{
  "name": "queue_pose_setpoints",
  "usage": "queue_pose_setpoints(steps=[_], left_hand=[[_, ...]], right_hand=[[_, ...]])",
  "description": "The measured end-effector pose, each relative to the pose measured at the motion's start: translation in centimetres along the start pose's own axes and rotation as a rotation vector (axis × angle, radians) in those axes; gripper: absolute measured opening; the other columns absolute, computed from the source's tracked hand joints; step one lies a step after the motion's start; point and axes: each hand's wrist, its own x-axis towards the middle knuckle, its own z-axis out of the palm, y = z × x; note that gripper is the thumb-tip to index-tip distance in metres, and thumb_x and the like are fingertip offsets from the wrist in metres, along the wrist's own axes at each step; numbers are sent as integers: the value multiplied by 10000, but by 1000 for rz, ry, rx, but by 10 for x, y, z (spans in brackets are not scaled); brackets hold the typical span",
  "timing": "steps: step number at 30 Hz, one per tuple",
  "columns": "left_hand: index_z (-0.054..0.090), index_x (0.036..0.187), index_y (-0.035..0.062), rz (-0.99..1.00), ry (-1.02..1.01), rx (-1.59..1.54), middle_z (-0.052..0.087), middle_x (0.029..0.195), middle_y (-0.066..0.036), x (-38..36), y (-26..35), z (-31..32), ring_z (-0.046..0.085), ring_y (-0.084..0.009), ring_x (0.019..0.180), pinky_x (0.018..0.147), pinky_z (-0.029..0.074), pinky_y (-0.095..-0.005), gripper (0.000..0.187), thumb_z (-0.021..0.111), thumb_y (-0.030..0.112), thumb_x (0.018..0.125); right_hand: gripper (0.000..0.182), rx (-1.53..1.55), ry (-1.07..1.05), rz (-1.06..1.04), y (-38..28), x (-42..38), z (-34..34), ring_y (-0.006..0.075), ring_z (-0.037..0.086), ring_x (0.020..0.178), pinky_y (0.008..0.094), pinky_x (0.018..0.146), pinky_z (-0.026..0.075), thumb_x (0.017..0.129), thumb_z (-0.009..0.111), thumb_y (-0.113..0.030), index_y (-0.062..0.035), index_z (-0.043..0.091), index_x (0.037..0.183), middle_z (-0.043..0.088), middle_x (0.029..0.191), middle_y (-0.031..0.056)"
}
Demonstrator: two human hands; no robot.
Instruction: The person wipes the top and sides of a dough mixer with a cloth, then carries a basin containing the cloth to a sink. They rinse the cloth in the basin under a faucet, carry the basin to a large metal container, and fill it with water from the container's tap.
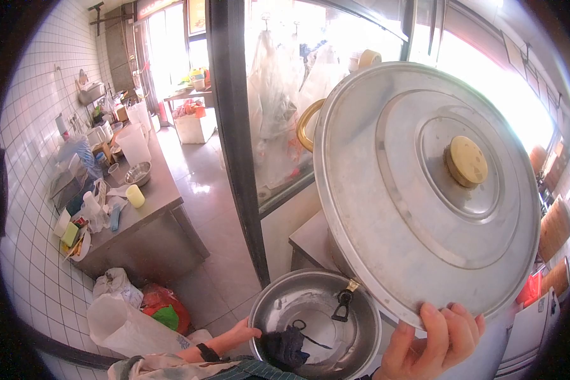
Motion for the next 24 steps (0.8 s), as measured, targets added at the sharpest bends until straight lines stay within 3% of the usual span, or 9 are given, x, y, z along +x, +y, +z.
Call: queue_pose_setpoints(steps=[10,13,24], left_hand=[[493,1163,-12,-41,13,36,576,966,-93,5,-10,-1,530,-186,884,784,431,-299,499,614,53,683],[495,1137,-20,-1,22,37,596,940,-139,7,-13,-1,567,-208,867,761,455,-311,511,618,104,656],[479,1182,-10,-23,9,62,587,1027,-149,5,-9,-2,548,-230,968,843,430,-321,562,617,109,651]], right_hand=[[204,-5,5,-2,0,-1,0,241,509,965,455,979,332,846,566,-244,-81,606,962,516,972,67],[205,-11,5,-3,1,-1,0,241,508,968,459,980,332,849,565,-248,-82,607,962,514,978,66],[203,-16,2,-8,1,-1,0,234,504,978,458,986,330,851,563,-251,-93,605,972,513,992,61]])
